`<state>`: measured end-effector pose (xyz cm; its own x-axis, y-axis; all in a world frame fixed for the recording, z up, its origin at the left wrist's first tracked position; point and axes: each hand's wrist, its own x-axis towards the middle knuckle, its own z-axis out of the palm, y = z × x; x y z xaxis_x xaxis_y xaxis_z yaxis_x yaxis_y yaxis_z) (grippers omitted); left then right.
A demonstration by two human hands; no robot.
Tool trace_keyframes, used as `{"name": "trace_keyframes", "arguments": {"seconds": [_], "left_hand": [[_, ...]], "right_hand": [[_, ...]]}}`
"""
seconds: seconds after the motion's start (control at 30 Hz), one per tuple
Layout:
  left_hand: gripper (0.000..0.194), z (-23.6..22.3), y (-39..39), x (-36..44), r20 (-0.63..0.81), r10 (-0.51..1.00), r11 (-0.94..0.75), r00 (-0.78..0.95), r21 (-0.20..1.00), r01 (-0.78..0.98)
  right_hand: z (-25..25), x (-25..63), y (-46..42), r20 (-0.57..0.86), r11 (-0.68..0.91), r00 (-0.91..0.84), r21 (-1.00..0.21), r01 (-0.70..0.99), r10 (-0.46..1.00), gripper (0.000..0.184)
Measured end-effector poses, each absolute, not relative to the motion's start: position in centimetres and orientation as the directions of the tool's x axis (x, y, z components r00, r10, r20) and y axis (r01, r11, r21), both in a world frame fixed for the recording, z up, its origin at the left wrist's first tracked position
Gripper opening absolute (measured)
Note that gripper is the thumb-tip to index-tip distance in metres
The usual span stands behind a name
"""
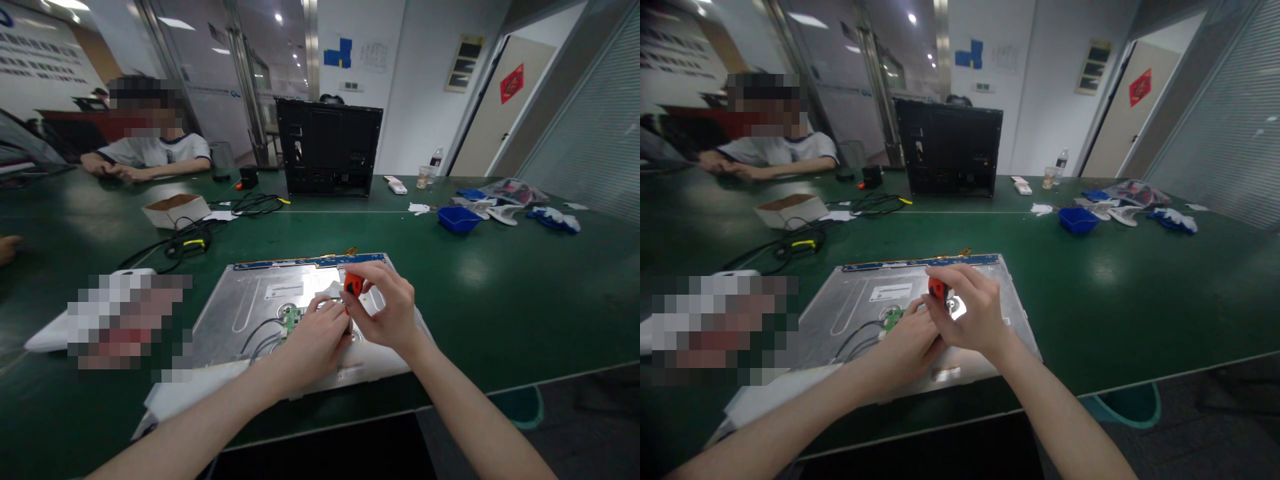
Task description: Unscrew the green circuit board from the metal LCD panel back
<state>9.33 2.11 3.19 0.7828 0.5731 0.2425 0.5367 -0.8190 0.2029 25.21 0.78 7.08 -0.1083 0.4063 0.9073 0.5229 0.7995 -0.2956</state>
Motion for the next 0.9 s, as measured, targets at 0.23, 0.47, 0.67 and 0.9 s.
{"name": "trace_keyframes", "arguments": {"seconds": [0.23, 0.47, 0.67, 0.9], "left_hand": [[0.018, 3.35, 2.05, 9.36, 0.224, 0.584, -0.809, 0.780, 0.232, 0.540], [0.019, 3.76, 1.86, 9.28, 0.222, 0.580, -0.810, 0.784, 0.259, 0.526], [0.018, 3.61, 1.91, 9.21, 0.235, 0.575, -0.814, 0.783, 0.254, 0.522], [0.015, 3.78, 2.08, 9.15, 0.201, 0.574, -0.808, 0.794, 0.295, 0.510]], "right_hand": [[6.99, 25.21, 0.83, 0.907, 0.798, -0.105, -0.299, 0.523, 0.409, 0.027], [7.05, 25.21, 0.81, 0.913, 0.792, -0.080, -0.301, 0.531, 0.400, 0.027], [7.32, 25.54, 0.74, 0.953, 0.804, -0.018, -0.244, 0.543, 0.301, 0.027], [7.23, 25.85, 0.94, 0.959, 0.812, 0.000, -0.238, 0.533, 0.282, 0.029]]}}
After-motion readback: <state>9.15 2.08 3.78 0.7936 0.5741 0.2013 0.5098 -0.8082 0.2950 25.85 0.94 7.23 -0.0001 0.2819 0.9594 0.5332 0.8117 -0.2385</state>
